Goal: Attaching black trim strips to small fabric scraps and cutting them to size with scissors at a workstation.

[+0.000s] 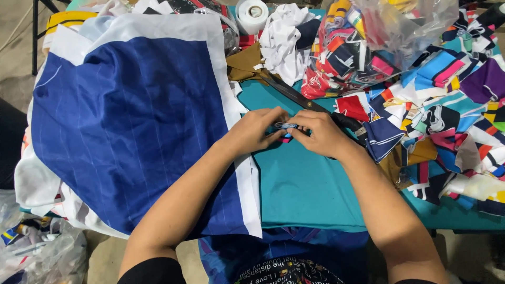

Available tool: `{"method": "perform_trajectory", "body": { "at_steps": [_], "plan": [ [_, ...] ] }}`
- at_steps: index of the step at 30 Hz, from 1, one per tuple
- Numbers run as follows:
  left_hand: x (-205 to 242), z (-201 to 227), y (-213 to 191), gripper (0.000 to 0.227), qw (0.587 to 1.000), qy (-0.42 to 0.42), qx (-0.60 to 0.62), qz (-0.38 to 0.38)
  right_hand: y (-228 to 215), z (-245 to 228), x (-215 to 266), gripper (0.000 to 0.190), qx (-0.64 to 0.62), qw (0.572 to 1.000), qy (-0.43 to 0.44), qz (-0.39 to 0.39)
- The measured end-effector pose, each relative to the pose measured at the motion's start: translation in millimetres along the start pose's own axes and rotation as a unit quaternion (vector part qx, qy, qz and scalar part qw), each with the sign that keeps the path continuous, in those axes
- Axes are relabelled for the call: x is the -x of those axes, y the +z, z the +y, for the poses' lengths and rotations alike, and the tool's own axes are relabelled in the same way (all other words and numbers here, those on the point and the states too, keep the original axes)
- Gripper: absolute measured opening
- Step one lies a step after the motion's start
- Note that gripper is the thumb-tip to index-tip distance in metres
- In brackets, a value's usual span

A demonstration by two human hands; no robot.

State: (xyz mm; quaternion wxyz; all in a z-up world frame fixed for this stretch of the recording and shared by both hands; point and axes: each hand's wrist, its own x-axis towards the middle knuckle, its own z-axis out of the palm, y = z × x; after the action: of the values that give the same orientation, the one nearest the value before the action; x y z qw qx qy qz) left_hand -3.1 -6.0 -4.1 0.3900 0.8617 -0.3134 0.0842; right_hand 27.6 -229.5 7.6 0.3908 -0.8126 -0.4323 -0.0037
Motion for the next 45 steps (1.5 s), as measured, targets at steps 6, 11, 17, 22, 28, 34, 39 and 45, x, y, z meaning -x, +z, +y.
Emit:
{"method": "perform_trajectory", "body": {
  "at_steps": [6,11,17,22,28,34,39,45],
  "plan": [
    [-2,4,-1,0.029,0.985,-0.071,0.155,0.019,3,22,-1,0.015,-0.024,0.998,-0.003,0.059],
    [0,-5,0,0.016,0.978,-0.088,0.184,0.037,10,21,-1,0.017,-0.058,0.996,0.044,0.053],
    [1,-6,-7,0.016,0.973,-0.085,0.204,0.059,17,21,1,0.016,-0.107,0.989,0.097,0.039],
    [0,-6,-9,0.013,0.968,-0.099,0.215,0.079,15,10,-2,0.017,-0.125,0.985,0.098,0.070],
    [1,-17,-5,0.011,0.967,-0.112,0.205,0.097,10,21,1,0.013,-0.071,0.989,0.035,0.126],
    [3,-25,-5,0.004,0.974,-0.120,0.164,0.101,-23,8,7,0.009,-0.050,0.974,-0.018,0.218],
    [1,-21,0,0.003,0.979,-0.121,0.144,0.079,-53,-12,22,0.017,-0.219,0.941,0.053,0.254],
    [1,-23,-1,0.002,0.981,-0.123,0.138,0.068,-77,3,57,0.018,-0.326,0.896,0.127,0.275]
  ]
}}
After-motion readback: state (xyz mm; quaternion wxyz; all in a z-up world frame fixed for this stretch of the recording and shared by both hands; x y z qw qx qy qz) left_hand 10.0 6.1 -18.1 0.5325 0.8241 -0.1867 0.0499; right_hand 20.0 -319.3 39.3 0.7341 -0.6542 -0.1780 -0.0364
